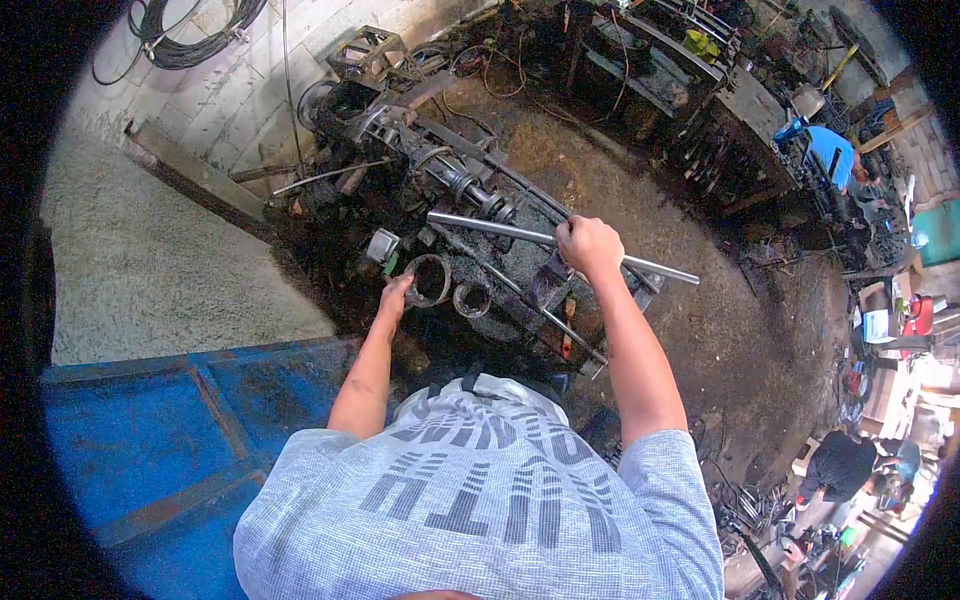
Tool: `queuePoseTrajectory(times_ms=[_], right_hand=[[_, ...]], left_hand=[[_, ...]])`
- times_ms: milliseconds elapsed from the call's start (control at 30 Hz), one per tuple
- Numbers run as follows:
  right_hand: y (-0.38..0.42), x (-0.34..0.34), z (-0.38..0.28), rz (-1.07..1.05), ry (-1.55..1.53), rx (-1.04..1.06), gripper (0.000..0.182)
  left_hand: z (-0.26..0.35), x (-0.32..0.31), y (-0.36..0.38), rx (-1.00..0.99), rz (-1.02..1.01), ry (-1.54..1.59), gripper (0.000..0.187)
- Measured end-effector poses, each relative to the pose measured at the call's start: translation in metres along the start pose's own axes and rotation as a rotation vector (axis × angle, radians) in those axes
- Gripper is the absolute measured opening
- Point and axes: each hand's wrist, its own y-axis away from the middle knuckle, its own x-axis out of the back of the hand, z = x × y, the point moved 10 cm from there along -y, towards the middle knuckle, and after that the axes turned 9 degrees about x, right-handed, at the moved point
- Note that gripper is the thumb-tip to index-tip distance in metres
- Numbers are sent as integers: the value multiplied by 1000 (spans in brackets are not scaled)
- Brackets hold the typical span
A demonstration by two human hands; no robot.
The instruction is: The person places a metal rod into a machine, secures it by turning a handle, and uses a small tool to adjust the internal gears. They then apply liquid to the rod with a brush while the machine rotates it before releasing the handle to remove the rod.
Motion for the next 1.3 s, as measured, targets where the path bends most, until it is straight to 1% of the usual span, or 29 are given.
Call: queuePoseTrajectory(times_ms=[33, 167, 233, 267, 400, 467, 567, 700, 767, 900, 967, 1000, 1100, 1167, 1300], right_hand=[[0, 0, -1, 3, -4, -2, 32], [0, 3, -3, -2, -21, -12, 33], [-1, 0, 1, -12, 2, -18, 34], [-2, -2, 2, -18, 21, -19, 36], [-1, -2, 2, -20, 12, -46, 37], [-2, 0, -1, -19, 26, -41, 37], [-4, -1, -4, -27, 29, -15, 37], [-4, -4, -1, -32, 30, -23, 37], [-4, -2, -2, -2, 20, -3, 37], [-4, -1, -2, 10, 31, -12, 36], [-3, -2, -2, 35, 33, -25, 36], [-4, 0, -6, 59, 30, 9, 36], [-3, 0, -8, 51, 28, 16, 36], [-3, 1, -7, 50, 22, 3, 35], [-2, -1, -5, 44, 19, -6, 33]], left_hand=[[0, 5, -2, -28, 41, -65, 34], [-16, 11, -15, -15, -3, -14, 36], [-6, 11, -7, -48, 21, -16, 36], [-10, 13, -5, 49, 52, -17, 37], [-14, 16, -14, 45, 67, 18, 38], [-13, 17, -13, 72, 117, -32, 39], [-6, 16, -9, 43, 126, -83, 39], [4, 10, 3, 68, 111, -59, 36], [7, 7, 6, 56, 77, -11, 32], [-3, 12, -8, 33, 62, -53, 30], [-9, 11, -11, 37, 59, -63, 43], [-8, 10, -9, 38, 56, -61, 43], [-6, 7, -5, 51, 58, -55, 43], [-3, 6, -1, 76, 72, -71, 33], [4, 8, 6, 52, 91, -76, 34]])
